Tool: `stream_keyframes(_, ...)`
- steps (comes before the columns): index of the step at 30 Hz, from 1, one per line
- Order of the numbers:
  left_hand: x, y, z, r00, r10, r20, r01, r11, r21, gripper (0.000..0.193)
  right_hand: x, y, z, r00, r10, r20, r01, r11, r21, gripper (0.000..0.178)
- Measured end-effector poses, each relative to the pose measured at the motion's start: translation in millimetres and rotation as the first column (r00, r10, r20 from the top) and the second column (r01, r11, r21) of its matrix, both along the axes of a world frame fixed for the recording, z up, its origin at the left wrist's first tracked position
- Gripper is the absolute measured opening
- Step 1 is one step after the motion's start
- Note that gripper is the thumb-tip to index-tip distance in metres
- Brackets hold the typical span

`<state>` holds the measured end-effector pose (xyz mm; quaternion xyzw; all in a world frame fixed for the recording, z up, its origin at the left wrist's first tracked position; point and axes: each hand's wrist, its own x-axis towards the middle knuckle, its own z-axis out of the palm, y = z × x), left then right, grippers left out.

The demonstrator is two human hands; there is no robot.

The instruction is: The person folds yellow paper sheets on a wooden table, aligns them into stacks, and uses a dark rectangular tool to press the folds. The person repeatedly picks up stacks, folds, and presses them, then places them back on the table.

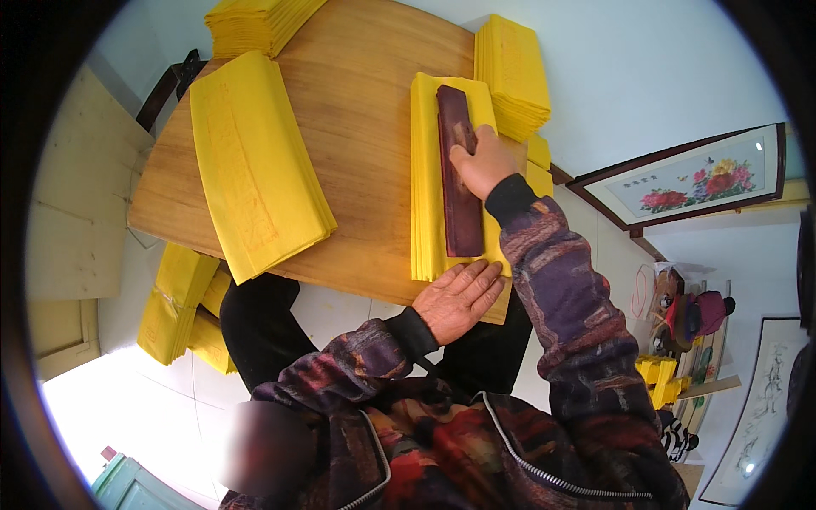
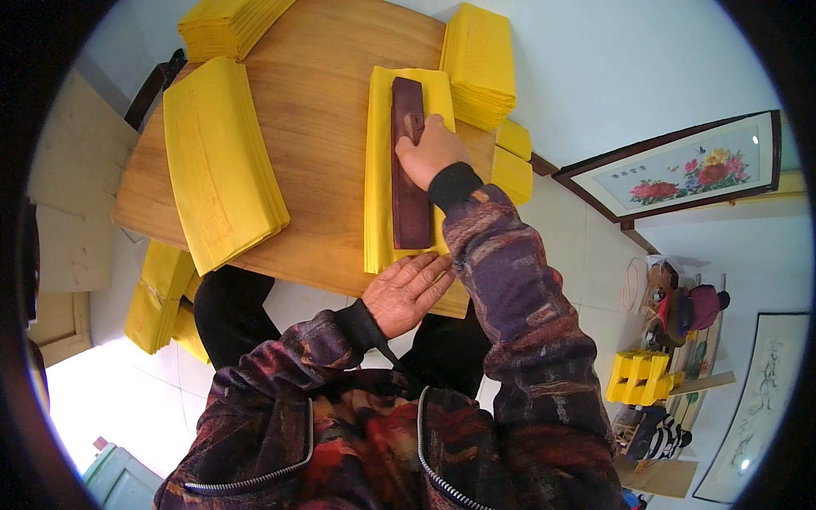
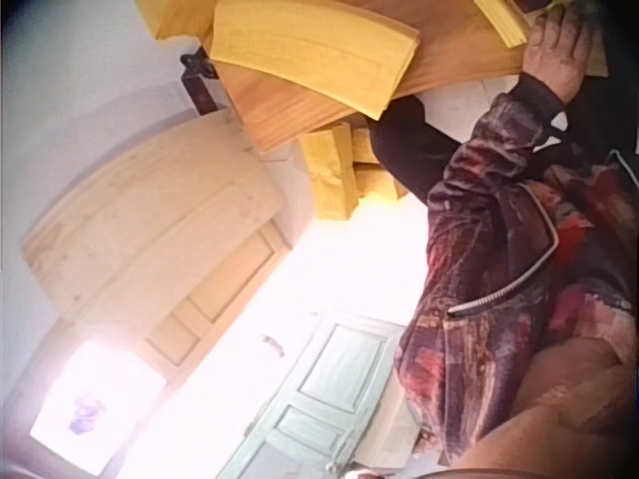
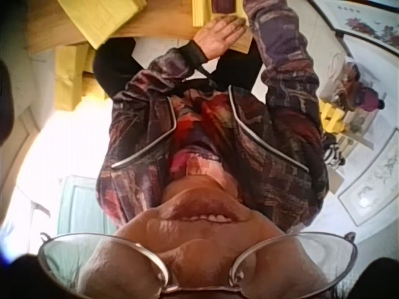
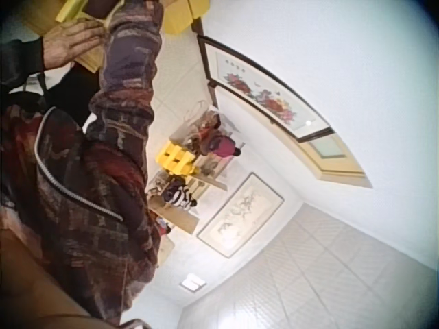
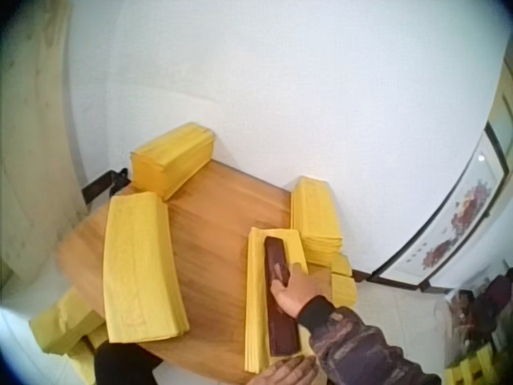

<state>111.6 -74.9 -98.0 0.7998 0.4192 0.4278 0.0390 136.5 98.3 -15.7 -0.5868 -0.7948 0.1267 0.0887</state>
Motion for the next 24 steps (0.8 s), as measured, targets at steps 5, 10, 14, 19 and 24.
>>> stream_keyframes(5,0,-4,-7,1.000,0.002,-0.021,-0.003,1.000,-0.020,0.046,0,-1,-8,0.997,0.017,0.079,-0.021,0.999,0.040,0.038)
stream_keyframes(10,2,-3,-2,0.996,0.051,-0.075,-0.052,0.999,-0.005,0.037,-5,-4,-5,0.993,-0.057,0.105,0.055,0.998,0.027,0.038)
stream_keyframes(14,3,-7,6,0.988,0.057,-0.144,-0.068,0.995,-0.073,0.045,-3,0,8,0.998,-0.035,0.055,0.033,0.999,0.040,0.041)
stream_keyframes(19,6,-12,18,0.984,0.068,-0.165,-0.089,0.989,-0.120,0.057,59,32,55,0.768,-0.102,-0.632,-0.018,0.983,-0.181,0.034)
stream_keyframes(24,3,-19,37,0.995,0.095,-0.033,-0.098,0.990,-0.097,0.053,171,-1,71,-0.169,-0.359,-0.918,-0.257,0.915,-0.310,0.031)
